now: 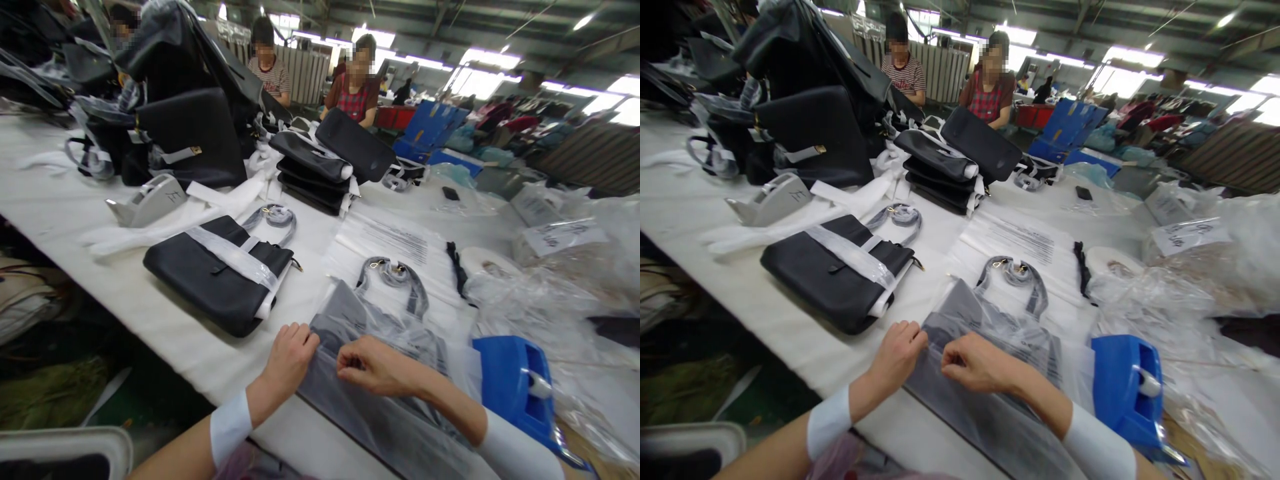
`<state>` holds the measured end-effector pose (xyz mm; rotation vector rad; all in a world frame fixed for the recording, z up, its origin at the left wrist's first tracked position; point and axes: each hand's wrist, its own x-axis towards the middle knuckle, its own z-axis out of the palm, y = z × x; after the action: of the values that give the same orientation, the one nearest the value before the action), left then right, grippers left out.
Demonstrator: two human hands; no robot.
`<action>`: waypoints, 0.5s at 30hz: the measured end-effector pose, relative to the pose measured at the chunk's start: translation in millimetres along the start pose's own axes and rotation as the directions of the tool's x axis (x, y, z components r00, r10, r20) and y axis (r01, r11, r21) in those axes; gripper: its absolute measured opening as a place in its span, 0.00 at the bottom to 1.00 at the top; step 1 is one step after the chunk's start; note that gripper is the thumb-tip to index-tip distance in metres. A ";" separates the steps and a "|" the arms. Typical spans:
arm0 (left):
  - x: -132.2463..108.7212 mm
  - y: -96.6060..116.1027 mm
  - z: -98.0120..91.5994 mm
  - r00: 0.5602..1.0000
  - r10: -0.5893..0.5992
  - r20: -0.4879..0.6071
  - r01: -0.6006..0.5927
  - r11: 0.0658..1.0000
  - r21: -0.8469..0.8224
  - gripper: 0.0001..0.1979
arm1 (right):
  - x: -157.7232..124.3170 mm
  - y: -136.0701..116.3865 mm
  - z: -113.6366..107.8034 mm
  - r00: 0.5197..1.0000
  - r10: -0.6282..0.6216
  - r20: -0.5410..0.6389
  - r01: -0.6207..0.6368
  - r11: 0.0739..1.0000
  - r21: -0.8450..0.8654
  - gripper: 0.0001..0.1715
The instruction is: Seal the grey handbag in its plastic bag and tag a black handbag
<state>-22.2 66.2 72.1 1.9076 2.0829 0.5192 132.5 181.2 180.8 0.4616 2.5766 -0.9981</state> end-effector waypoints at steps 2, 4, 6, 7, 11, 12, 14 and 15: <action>-0.4 0.9 3.0 0.999 0.008 0.032 -0.007 0.999 -0.038 0.10 | 5.1 -0.8 1.6 0.999 0.022 0.025 -0.021 0.999 -0.032 0.09; 0.2 -1.5 5.9 0.999 -0.014 0.041 0.017 0.997 -0.081 0.10 | 12.7 0.8 4.8 0.999 0.033 0.031 -0.030 0.996 -0.087 0.10; 1.1 -5.6 6.9 0.998 -0.031 0.050 0.037 0.991 -0.129 0.08 | 22.2 4.4 9.0 0.998 0.046 0.033 -0.040 0.986 -0.161 0.10; 1.4 -7.8 6.3 0.998 -0.035 0.052 0.043 0.987 -0.155 0.08 | 27.4 6.5 11.4 0.998 0.054 0.032 -0.046 0.978 -0.202 0.11; 0.8 -12.9 -0.6 0.998 -0.030 0.053 0.042 0.964 -0.261 0.08 | 46.1 13.6 21.4 0.996 0.085 0.029 -0.070 0.939 -0.336 0.12; 0.8 -12.9 -2.2 0.998 -0.029 0.062 0.046 0.958 -0.283 0.08 | 49.4 14.4 23.8 0.995 0.093 0.028 -0.077 0.930 -0.360 0.12; 2.2 -12.1 -3.5 0.994 -0.049 0.098 0.076 0.953 -0.294 0.13 | 53.8 15.2 28.3 0.993 0.115 0.024 -0.096 0.912 -0.399 0.13; 3.7 -11.4 -3.1 0.991 -0.067 0.120 0.099 0.953 -0.285 0.16 | 55.2 15.5 30.2 0.992 0.127 0.022 -0.107 0.904 -0.414 0.13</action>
<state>-34.2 68.8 70.1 1.6372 1.8899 0.6468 95.6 180.9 127.6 0.4608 2.5820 -0.3969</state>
